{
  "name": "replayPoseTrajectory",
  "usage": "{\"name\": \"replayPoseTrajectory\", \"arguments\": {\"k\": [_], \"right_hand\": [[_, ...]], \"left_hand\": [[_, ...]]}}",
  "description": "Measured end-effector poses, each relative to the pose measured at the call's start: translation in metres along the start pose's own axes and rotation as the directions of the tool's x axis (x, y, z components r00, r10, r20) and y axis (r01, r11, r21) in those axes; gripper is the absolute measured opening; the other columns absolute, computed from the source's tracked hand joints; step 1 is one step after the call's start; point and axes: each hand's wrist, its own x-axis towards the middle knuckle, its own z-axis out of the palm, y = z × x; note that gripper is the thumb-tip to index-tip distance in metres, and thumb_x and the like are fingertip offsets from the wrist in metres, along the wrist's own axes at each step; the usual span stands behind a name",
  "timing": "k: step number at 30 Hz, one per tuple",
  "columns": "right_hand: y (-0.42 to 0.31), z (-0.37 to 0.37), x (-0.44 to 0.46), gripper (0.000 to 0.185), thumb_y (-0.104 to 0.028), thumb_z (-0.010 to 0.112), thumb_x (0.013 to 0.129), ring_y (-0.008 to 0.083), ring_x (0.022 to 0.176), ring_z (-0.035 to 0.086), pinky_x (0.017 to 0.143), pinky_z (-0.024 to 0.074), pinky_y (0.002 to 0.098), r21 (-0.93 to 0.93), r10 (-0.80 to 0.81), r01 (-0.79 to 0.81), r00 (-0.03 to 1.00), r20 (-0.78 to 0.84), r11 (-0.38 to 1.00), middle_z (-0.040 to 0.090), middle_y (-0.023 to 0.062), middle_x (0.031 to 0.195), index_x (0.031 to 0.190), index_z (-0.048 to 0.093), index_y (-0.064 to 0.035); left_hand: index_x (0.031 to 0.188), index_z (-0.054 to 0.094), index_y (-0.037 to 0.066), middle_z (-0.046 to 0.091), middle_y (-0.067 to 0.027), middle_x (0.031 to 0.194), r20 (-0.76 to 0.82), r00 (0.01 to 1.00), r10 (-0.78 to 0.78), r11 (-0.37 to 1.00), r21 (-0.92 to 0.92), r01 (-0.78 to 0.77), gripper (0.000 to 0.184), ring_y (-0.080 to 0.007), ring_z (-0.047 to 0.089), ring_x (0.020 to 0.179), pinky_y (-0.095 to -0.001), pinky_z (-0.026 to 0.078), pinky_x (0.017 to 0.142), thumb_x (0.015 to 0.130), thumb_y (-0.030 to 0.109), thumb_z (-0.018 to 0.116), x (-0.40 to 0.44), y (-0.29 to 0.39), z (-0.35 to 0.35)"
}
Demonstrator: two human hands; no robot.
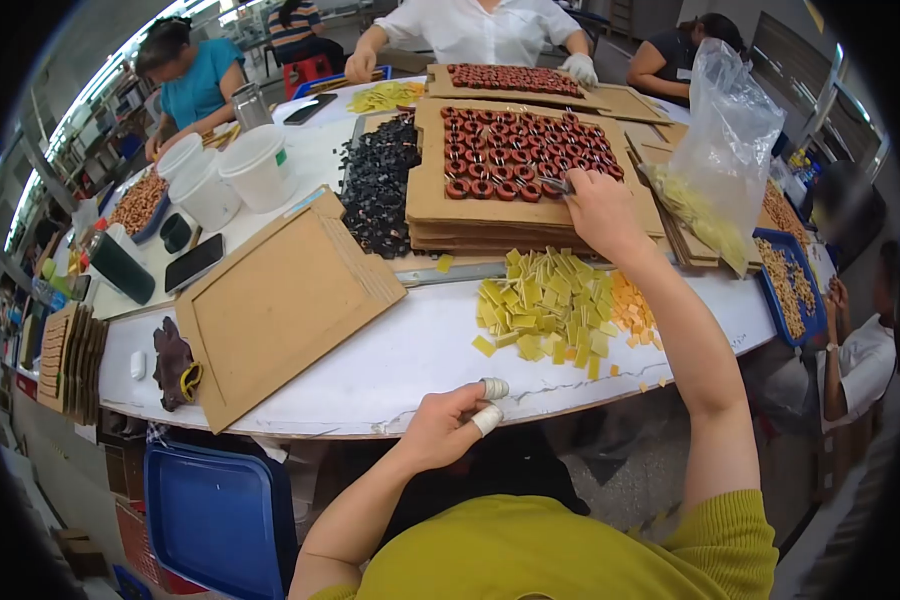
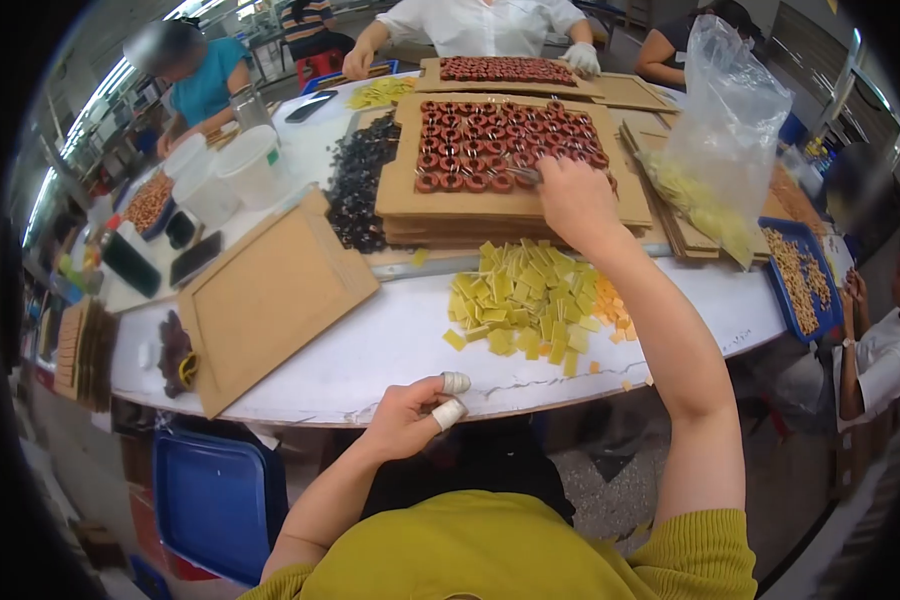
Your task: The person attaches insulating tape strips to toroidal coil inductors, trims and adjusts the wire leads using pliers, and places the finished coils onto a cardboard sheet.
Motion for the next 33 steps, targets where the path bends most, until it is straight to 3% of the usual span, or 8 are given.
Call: {"name": "replayPoseTrajectory", "arguments": {"k": [3, 6, 8, 10, 14, 16, 20, 33], "right_hand": [[-0.005, -0.009, 0.001, 0.015, -0.012, 0.06, 0.081, 0.0294, 0.078, 0.061, 0.068, 0.048, 0.0408, 0.033, -0.068, 0.073, 0.988, -0.141, 0.997, 0.062, 0.0121, 0.081, 0.092, 0.054, -0.0047], [-0.008, -0.012, -0.007, 0.019, -0.011, 0.057, 0.084, 0.0272, 0.077, 0.062, 0.067, 0.049, 0.0379, 0.283, 0.193, -0.113, 0.942, -0.275, 0.953, 0.063, 0.0141, 0.086, 0.1, 0.055, -0.0021], [-0.029, -0.035, -0.021, 0.02, -0.013, 0.052, 0.09, 0.0223, 0.077, 0.064, 0.066, 0.0511, 0.0327, 0.772, 0.484, -0.306, 0.875, -0.001, 0.556, 0.064, 0.0123, 0.088, 0.105, 0.055, -0.0012], [-0.055, -0.057, -0.045, 0.018, -0.014, 0.05, 0.092, 0.0197, 0.078, 0.063, 0.066, 0.0519, 0.0304, 0.928, 0.519, -0.366, 0.779, 0.35, -0.077, 0.062, 0.01, 0.087, 0.104, 0.054, -0.0013], [-0.094, -0.077, -0.101, 0.02, -0.012, 0.051, 0.091, 0.0191, 0.08, 0.061, 0.072, 0.0524, 0.032, 0.776, 0.319, -0.449, 0.73, 0.605, -0.442, 0.059, 0.011, 0.091, 0.107, 0.053, -0.0006], [-0.108, -0.075, -0.126, 0.025, -0.01, 0.053, 0.09, 0.0194, 0.08, 0.061, 0.074, 0.0519, 0.0336, 0.742, 0.29, -0.409, 0.735, 0.613, -0.531, 0.059, 0.0112, 0.093, 0.112, 0.052, -0.0001], [-0.122, -0.085, -0.15, 0.036, -0.003, 0.06, 0.085, 0.0173, 0.089, 0.06, 0.076, 0.0506, 0.0302, 0.765, 0.262, -0.477, 0.745, 0.613, -0.433, 0.058, 0.01, 0.096, 0.119, 0.05, 0.0004], [-0.139, -0.124, -0.157, 0.039, 0.002, 0.069, 0.079, 0.0123, 0.087, 0.06, 0.078, 0.0482, 0.0247, 0.924, 0.311, -0.303, 0.877, 0.365, -0.232, 0.061, 0.0093, 0.098, 0.114, 0.053, 0.0037]], "left_hand": [[0.116, 0.058, 0.003, 0.064, -0.0054, 0.078, -0.003, 0.999, 0.033, 0.999, 0.009, -0.033, 0.03, -0.0075, 0.058, 0.07, -0.0236, 0.049, 0.067, 0.088, 0.012, 0.059, 0.001, 0.0, 0.0], [0.114, 0.06, 0.004, 0.064, -0.0069, 0.077, -0.012, 0.999, 0.034, 0.998, 0.046, -0.034, 0.027, -0.0088, 0.058, 0.066, -0.0249, 0.049, 0.063, 0.088, 0.013, 0.059, -0.002, -0.007, 0.001], [0.112, 0.06, 0.004, 0.064, -0.0089, 0.077, -0.008, 1.0, -0.026, 0.999, 0.03, 0.026, 0.027, -0.0117, 0.059, 0.063, -0.0264, 0.048, 0.06, 0.088, 0.014, 0.059, -0.002, -0.003, -0.001], [0.109, 0.062, 0.003, 0.067, -0.0099, 0.086, -0.051, 0.998, 0.027, 0.978, 0.208, -0.016, 0.024, -0.0105, 0.062, 0.073, -0.0252, 0.05, 0.068, 0.086, 0.011, 0.062, 0.004, 0.01, -0.01], [0.089, 0.064, 0.003, 0.063, -0.0114, 0.081, -0.106, 0.932, 0.347, 0.661, 0.732, -0.163, 0.017, -0.0254, 0.06, 0.073, -0.0327, 0.051, 0.068, 0.073, 0.001, 0.063, 0.037, 0.018, -0.035], [0.087, 0.062, 0.004, 0.06, -0.0117, 0.083, 0.049, 0.866, 0.497, 0.565, 0.74, -0.366, 0.018, -0.0293, 0.056, 0.078, -0.036, 0.049, 0.068, 0.069, -0.002, 0.061, 0.055, 0.021, -0.038], [0.09, 0.059, 0.005, 0.058, -0.0121, 0.09, 0.254, 0.868, 0.428, 0.506, 0.728, -0.463, 0.024, -0.0316, 0.053, 0.088, -0.0374, 0.046, 0.07, 0.067, -0.004, 0.058, 0.068, 0.013, -0.03], [0.094, 0.058, 0.001, 0.057, -0.0166, 0.086, 0.059, 0.979, 0.194, 0.667, 0.724, -0.176, 0.02, -0.0363, 0.053, 0.085, -0.0422, 0.044, 0.075, 0.075, 0.002, 0.06, 0.055, 0.01, -0.029]]}}
